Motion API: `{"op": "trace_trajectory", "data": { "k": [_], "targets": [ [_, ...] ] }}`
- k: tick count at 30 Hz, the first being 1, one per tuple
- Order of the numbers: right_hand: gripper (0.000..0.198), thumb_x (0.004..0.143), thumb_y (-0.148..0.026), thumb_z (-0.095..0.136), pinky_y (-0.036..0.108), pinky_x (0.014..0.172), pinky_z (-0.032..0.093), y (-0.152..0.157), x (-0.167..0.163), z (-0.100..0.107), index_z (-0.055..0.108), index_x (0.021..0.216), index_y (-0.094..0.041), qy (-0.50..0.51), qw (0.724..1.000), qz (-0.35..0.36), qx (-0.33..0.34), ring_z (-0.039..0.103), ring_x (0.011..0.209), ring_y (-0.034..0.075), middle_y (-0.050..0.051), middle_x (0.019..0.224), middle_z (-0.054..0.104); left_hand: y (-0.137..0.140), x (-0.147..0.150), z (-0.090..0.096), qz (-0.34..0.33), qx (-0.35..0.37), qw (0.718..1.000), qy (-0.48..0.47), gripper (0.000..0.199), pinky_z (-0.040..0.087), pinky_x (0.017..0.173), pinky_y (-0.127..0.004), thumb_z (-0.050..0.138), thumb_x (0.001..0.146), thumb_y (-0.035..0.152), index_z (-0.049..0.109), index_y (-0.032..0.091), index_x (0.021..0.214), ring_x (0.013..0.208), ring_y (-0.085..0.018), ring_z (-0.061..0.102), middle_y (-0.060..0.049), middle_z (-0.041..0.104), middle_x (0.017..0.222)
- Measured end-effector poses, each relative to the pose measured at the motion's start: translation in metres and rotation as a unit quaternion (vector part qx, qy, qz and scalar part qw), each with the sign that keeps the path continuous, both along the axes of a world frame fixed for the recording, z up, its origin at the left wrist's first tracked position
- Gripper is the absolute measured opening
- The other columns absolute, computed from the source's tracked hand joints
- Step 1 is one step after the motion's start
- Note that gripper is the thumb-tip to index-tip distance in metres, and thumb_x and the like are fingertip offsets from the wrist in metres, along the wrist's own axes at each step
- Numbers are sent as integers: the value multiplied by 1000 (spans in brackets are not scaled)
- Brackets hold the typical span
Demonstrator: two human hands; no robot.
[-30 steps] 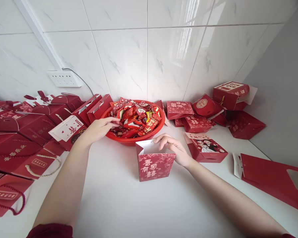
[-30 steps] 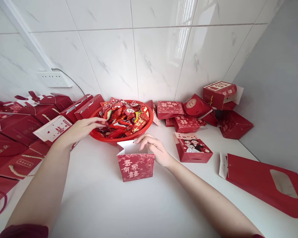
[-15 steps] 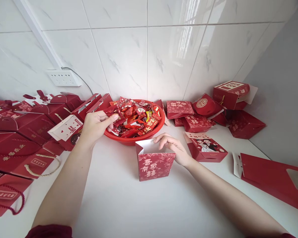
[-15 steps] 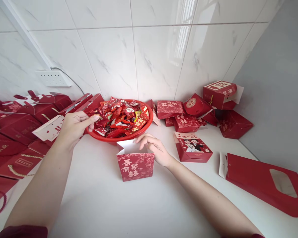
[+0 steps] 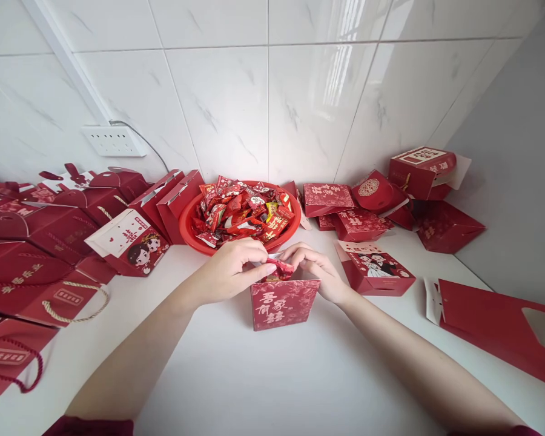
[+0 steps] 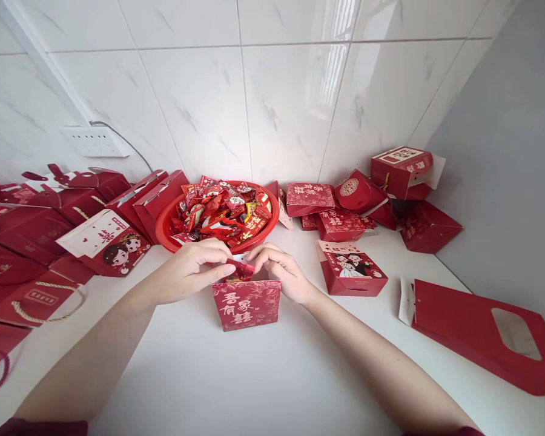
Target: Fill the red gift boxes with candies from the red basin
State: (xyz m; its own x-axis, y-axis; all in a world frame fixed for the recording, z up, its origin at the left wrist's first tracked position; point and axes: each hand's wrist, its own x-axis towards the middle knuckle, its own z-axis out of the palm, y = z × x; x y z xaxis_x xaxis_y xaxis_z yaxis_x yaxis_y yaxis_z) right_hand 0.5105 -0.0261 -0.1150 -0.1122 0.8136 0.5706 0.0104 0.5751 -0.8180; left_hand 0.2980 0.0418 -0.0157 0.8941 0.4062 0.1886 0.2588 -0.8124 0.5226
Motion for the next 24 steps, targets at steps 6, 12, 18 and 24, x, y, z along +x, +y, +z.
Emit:
{"op": "trace_trajectory", "data": {
  "k": [6, 12, 18, 24],
  "targets": [
    [29, 98, -24, 43, 40, 99, 41, -2, 0, 2, 66, 82, -22, -11, 1000, -10, -12, 57, 106, 22, 6, 106, 62, -8, 0, 3, -35, 9, 998, 58, 46, 41, 87, -32, 38, 101, 38, 50, 19, 61, 79, -17, 57, -1, 58, 68],
    [30, 99, -28, 43, 41, 99, 41, -4, -1, 2, 66, 81, -23, -19, 1000, -18, -17, 58, 107, 23, 6, 105, 62, -12, -1, 1, -71, -20, 994, 86, 31, 45, 82, -30, 49, 96, 45, 71, 22, 93, 81, -20, 62, -3, 68, 82],
    [28, 98, -27, 44, 40, 98, 41, -5, -1, 2, 66, 81, -23, -17, 999, -16, -22, 57, 105, 23, 6, 106, 60, -8, -10, 14, -28, -4, 999, 47, 29, 46, 90, -31, 50, 96, 40, 70, 28, 113, 99, -21, 63, -2, 72, 103],
    [29, 99, -30, 44, 40, 97, 42, -5, -2, 4, 65, 81, -22, -19, 999, -20, -27, 58, 107, 24, 7, 106, 62, 51, -48, 23, 244, 136, 960, 3, 30, 49, 94, -31, 45, 92, 28, 70, 27, 109, 104, -22, 64, 0, 68, 119]
  ]
}}
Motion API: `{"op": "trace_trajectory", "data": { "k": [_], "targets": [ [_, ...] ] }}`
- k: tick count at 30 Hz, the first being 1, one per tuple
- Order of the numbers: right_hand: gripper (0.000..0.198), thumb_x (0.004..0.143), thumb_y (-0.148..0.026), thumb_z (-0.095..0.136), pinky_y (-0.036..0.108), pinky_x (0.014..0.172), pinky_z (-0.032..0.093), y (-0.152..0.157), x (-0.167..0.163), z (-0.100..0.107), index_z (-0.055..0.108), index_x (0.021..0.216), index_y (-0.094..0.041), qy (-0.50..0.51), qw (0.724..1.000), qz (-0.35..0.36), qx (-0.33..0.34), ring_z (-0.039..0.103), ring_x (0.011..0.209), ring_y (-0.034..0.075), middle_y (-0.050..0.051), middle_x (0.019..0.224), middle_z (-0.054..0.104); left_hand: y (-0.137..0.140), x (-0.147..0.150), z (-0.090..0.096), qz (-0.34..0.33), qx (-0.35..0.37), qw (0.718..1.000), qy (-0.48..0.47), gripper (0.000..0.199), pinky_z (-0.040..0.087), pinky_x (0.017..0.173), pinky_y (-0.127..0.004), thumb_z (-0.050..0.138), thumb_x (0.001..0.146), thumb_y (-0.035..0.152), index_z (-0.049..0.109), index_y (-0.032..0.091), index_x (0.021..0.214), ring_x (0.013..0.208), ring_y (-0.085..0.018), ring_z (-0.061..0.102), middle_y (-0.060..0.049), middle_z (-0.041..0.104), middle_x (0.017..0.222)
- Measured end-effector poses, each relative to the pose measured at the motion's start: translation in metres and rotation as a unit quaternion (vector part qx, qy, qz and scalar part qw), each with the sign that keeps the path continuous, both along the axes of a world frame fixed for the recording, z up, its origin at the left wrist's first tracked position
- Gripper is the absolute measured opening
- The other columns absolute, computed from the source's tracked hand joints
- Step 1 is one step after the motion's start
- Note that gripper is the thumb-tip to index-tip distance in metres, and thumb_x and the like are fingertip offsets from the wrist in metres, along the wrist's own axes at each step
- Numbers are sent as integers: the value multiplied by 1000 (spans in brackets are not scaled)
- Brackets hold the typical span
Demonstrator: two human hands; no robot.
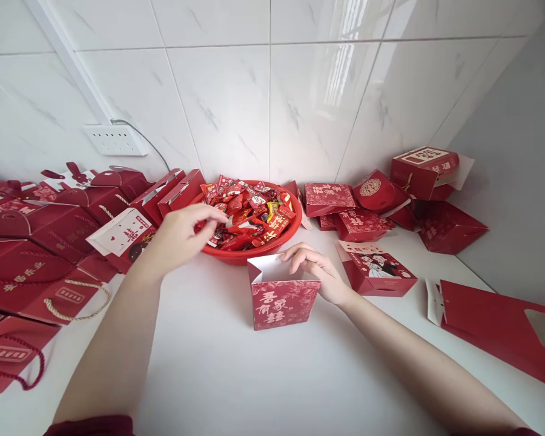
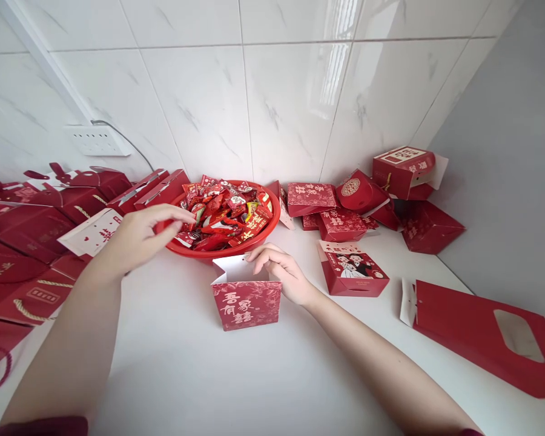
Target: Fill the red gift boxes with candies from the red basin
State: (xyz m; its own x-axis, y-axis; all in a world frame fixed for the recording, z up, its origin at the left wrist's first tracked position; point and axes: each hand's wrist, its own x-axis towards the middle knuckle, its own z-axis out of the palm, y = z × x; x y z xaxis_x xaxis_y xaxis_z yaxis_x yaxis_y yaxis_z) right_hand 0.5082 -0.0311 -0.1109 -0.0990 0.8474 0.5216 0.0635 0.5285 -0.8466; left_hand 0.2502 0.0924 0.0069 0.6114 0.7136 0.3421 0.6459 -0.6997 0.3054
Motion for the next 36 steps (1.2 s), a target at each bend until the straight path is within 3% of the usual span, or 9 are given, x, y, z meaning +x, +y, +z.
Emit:
{"op": "trace_trajectory", "data": {
  "k": [1, 4, 9, 13, 17, 20, 30, 34, 36],
  "targets": [
    [29, 99, -31, 44, 40, 97, 42, 0, 0, 0, 65, 80, -22, -1, 1000, -3, 0, 58, 107, 24, 7, 106, 62, 16, -8, -5, 73, 19, 996, 39, 33, 49, 93, -33, 45, 89, 26, 68, 28, 112, 100, -22, 65, 1, 67, 119],
    [29, 99, -31, 44, 40, 97, 42, 0, 0, 0, 65, 80, -22, -5, 1000, -10, -2, 58, 108, 24, 7, 106, 62, 63, -28, -27, 184, 17, 975, 125, 36, 45, 100, -41, 46, 83, 23, 72, 19, 107, 108, -30, 61, -10, 60, 127],
    [29, 99, -30, 43, 40, 97, 42, -1, -1, 0, 64, 80, -23, -8, 1000, -9, -3, 57, 108, 24, 7, 106, 62, 98, -39, -56, 194, -15, 965, 173, 41, 41, 104, -40, 39, 88, 30, 72, 22, 112, 117, -30, 54, -11, 58, 126],
    [29, 98, -32, 44, 40, 95, 43, -1, -1, 1, 64, 79, -22, -9, 1000, -16, -4, 58, 106, 24, 7, 104, 62, 98, -38, -60, 190, -29, 962, 195, 42, 39, 104, -48, 38, 89, 37, 71, 25, 111, 126, -34, 44, -12, 54, 129],
    [29, 98, -30, 43, 40, 96, 42, 0, -1, 0, 65, 80, -22, -5, 1000, -9, -2, 58, 107, 24, 7, 105, 62, 98, -37, -63, 179, -47, 959, 213, 39, 34, 107, -53, 42, 87, 38, 72, 24, 107, 139, -39, 29, -10, 43, 145],
    [29, 99, -30, 44, 40, 98, 42, 0, -1, -1, 65, 81, -22, -2, 1000, -7, -8, 57, 110, 25, 8, 107, 62, 96, -36, -62, 174, -51, 959, 216, 37, 34, 106, -55, 43, 86, 39, 71, 24, 105, 139, -40, 29, -11, 41, 147],
    [31, 99, -33, 44, 42, 100, 42, 1, -2, -2, 66, 81, -23, 13, 1000, 0, -7, 57, 110, 25, 8, 104, 60, 74, -24, -46, 143, -31, 965, 216, 19, 37, 100, -51, 50, 76, 34, 66, 24, 80, 119, -35, 49, -10, 63, 113],
    [29, 99, -30, 44, 40, 98, 41, 2, -3, -2, 66, 81, -23, 15, 1000, 2, -4, 58, 108, 25, 7, 105, 60, 78, -21, -48, 104, -74, 966, 224, 21, 28, 109, -53, 48, 75, 32, 63, 23, 87, 95, -28, 64, -5, 70, 84],
    [28, 98, -28, 44, 39, 97, 41, 2, -3, -2, 66, 81, -23, 16, 1000, 6, -3, 58, 108, 24, 7, 106, 60, 79, -20, -49, 94, -88, 966, 223, 26, 23, 112, -54, 48, 75, 35, 63, 22, 92, 90, -28, 66, -5, 70, 79]
  ]
}}
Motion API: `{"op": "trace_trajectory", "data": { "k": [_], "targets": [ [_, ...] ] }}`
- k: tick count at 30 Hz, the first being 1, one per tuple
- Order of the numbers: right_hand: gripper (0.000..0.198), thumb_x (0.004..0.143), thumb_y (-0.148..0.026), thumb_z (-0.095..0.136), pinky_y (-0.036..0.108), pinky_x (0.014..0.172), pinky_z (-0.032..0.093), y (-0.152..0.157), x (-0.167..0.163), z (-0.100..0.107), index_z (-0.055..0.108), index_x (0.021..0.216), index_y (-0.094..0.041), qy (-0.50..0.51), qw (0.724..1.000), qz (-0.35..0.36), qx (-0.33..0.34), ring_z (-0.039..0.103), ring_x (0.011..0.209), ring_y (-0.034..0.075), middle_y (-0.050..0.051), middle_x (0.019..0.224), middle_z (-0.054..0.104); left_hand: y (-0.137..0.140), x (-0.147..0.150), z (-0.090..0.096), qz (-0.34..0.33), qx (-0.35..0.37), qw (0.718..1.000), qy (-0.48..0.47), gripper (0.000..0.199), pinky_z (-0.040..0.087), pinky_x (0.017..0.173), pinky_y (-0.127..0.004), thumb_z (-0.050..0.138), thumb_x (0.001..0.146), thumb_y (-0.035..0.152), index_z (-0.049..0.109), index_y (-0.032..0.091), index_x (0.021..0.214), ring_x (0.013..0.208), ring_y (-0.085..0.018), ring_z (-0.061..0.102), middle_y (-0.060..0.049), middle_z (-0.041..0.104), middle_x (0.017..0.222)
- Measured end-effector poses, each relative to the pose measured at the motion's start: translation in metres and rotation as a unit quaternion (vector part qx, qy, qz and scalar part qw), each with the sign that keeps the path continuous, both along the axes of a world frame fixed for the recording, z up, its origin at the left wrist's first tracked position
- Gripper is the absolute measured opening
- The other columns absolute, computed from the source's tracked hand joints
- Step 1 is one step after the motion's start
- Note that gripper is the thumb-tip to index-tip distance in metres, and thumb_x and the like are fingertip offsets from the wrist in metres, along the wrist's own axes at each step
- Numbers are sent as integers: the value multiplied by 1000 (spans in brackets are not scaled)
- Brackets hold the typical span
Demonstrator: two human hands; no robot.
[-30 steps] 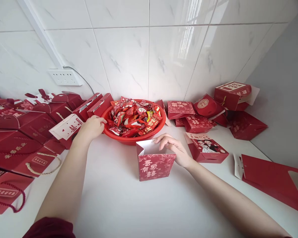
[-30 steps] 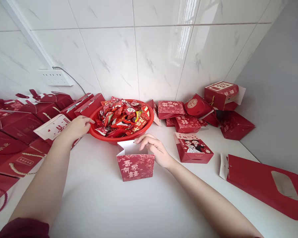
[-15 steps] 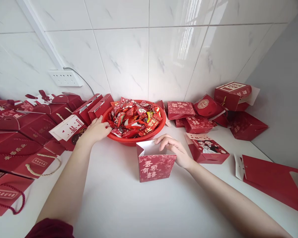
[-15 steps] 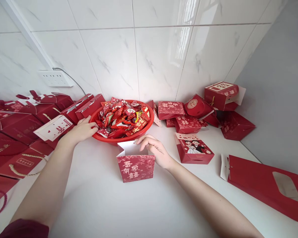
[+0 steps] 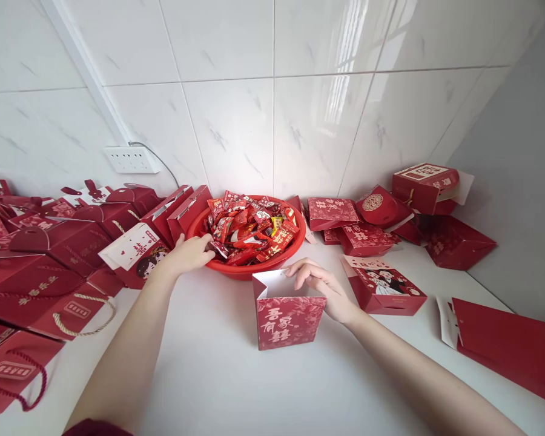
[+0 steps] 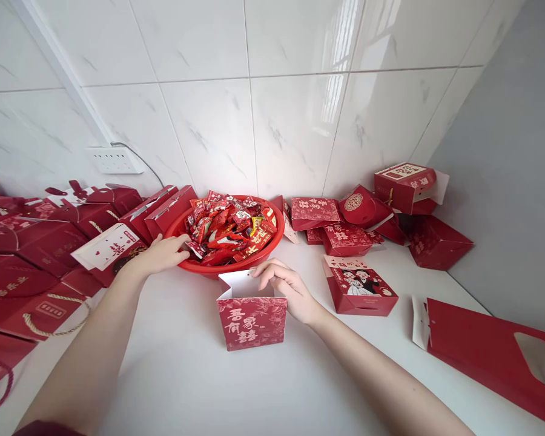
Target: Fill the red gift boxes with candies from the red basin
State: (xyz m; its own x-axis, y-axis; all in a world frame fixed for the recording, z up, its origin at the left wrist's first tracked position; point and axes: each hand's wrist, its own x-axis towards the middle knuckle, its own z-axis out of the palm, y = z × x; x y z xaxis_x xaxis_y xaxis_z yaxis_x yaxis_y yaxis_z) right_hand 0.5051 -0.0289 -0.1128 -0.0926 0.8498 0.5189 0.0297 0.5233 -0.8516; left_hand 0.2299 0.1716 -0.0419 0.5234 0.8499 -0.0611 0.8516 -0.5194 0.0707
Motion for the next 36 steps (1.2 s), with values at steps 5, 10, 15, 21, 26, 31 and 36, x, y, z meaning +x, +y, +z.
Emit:
{"op": "trace_trajectory", "data": {
  "k": [5, 10, 15, 21, 26, 31, 36],
  "targets": [
    [28, 98, -29, 44, 38, 96, 42, 0, 0, 0, 65, 80, -23, -2, 1000, -5, -1, 58, 107, 24, 7, 105, 61, -3, 0, 2, 9, -14, 1000, -25, 31, 39, 100, -48, 52, 72, 44, 67, 22, 89, 96, -34, 66, -10, 72, 87],
    [29, 99, -29, 43, 38, 98, 41, 0, 0, -1, 65, 82, -22, 5, 1000, 3, -3, 57, 110, 24, 7, 108, 60, -7, 1, 7, -1, -66, 995, -69, 29, 51, 77, -31, 56, 71, 49, 72, 25, 78, 85, -28, 69, -5, 73, 83],
    [29, 99, -27, 43, 37, 98, 40, 0, 0, 0, 66, 82, -22, 7, 1000, 6, -2, 57, 110, 23, 7, 107, 60, -14, -1, 15, -9, -103, 988, -113, 44, 53, 74, -30, 57, 73, 58, 75, 21, 88, 88, -29, 69, -4, 75, 88],
    [28, 98, -24, 43, 36, 97, 39, -1, -2, 1, 65, 82, -23, 3, 1000, 1, -6, 57, 107, 22, 6, 106, 60, -18, -2, 16, -1, -93, 987, -132, 48, 51, 92, -34, 53, 82, 56, 72, 21, 108, 105, -29, 65, -5, 73, 111],
    [30, 100, -25, 41, 36, 95, 41, -1, -2, 2, 65, 82, -22, -8, 1000, -1, 4, 57, 108, 22, 6, 106, 60, -20, 4, 14, 56, 59, 985, -154, 39, 9, 115, -64, 48, 83, 20, 60, 21, 121, 127, -35, 49, -12, 59, 132],
    [30, 100, -23, 38, 36, 93, 43, 0, 1, 10, 65, 87, -22, -74, 997, -8, 19, 56, 108, 21, 7, 108, 60, -71, 32, 27, -139, 162, 945, -247, 42, 27, 117, -44, 38, 85, 7, 55, 21, 121, 131, -25, 45, -8, 53, 134],
    [18, 94, -16, 49, 35, 96, 43, -1, 10, 30, 66, 95, -23, -169, 983, -42, 52, 56, 110, 20, 6, 115, 58, -133, 64, 23, -346, 43, 909, -230, 26, 42, 99, -32, 45, 79, 6, 60, 20, 94, 114, -21, 54, -5, 56, 126]
  ]
}}
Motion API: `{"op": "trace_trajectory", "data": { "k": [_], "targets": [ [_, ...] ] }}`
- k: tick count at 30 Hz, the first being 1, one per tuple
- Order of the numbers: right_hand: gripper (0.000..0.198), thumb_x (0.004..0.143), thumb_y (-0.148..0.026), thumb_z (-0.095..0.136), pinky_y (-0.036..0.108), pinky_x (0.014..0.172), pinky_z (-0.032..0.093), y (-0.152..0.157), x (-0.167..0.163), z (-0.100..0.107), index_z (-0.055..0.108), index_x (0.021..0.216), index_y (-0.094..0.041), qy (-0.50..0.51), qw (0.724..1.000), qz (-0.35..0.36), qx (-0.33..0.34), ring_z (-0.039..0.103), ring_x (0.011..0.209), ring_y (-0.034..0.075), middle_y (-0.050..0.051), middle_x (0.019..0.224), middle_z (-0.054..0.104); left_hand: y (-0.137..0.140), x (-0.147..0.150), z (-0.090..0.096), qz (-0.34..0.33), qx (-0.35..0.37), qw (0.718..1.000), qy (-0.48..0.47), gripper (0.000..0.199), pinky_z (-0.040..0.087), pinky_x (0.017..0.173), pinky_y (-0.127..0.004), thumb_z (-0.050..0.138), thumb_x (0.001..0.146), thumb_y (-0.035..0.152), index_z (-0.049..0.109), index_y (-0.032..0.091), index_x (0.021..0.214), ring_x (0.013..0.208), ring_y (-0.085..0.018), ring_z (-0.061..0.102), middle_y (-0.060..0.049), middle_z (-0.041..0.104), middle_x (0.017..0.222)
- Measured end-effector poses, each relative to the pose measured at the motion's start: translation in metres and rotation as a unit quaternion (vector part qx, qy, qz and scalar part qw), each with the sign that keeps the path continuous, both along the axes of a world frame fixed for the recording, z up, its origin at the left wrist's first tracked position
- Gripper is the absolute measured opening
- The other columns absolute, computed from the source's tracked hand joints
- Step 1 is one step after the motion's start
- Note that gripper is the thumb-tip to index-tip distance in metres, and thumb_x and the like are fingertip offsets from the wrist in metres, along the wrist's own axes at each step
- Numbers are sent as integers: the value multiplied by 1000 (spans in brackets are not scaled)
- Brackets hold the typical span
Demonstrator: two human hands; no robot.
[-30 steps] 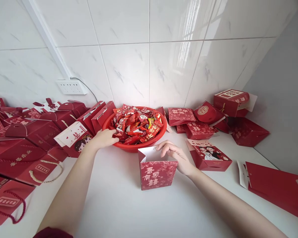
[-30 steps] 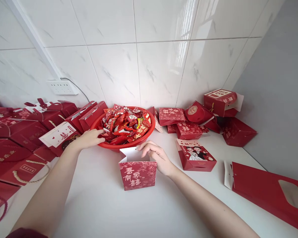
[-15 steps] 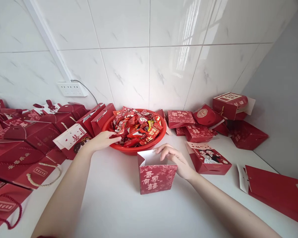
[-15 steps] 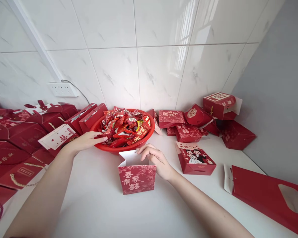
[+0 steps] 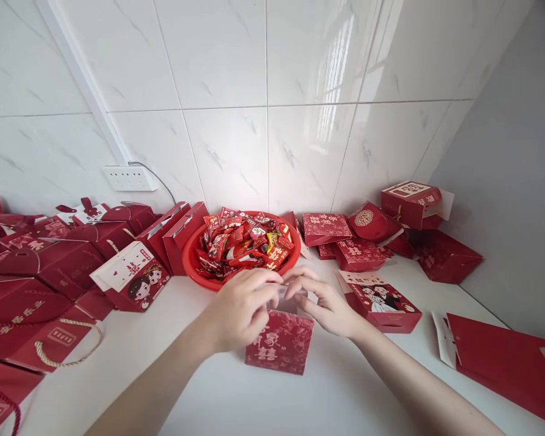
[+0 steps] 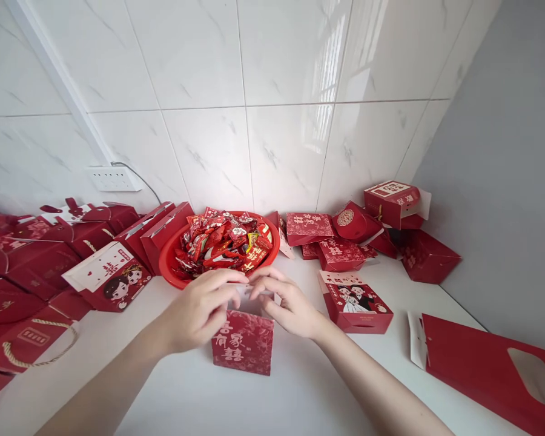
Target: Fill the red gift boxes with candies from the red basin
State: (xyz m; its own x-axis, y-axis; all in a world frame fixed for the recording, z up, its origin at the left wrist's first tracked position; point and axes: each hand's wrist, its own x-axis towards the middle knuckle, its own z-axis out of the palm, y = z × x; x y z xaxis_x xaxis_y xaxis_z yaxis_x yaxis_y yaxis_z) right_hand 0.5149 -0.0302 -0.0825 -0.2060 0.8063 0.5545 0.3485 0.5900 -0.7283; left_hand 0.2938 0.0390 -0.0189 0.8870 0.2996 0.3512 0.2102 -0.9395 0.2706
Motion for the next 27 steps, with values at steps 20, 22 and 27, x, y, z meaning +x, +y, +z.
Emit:
{"op": "trace_trajectory", "data": {
  "k": [20, 22, 27],
  "targets": [
    [37, 80, -17, 63, 47, 89, 47, 169, 11, 10, 56, 115, -8, -141, 902, -375, -159, 64, 102, 37, 23, 104, 69, -10, 0, 5, -46, -82, 983, 158, 40, 49, 89, -30, 41, 83, 11, 62, 27, 113, 111, -22, 64, 2, 55, 142],
    [36, 81, -14, 61, 49, 90, 46, 174, 11, 8, 57, 116, -8, -143, 898, -389, -151, 64, 103, 37, 23, 104, 69, -10, 1, 5, -44, -86, 983, 159, 40, 49, 87, -30, 41, 83, 11, 62, 27, 113, 110, -22, 64, 1, 56, 141],
    [35, 84, -20, 60, 39, 96, 46, 176, 26, 5, 60, 119, -18, -93, 913, -383, -106, 65, 106, 26, 11, 109, 72, -7, 2, 3, -56, -101, 982, 149, 43, 48, 93, -32, 42, 84, 12, 61, 28, 120, 112, -23, 63, 0, 53, 144]
  ]
}}
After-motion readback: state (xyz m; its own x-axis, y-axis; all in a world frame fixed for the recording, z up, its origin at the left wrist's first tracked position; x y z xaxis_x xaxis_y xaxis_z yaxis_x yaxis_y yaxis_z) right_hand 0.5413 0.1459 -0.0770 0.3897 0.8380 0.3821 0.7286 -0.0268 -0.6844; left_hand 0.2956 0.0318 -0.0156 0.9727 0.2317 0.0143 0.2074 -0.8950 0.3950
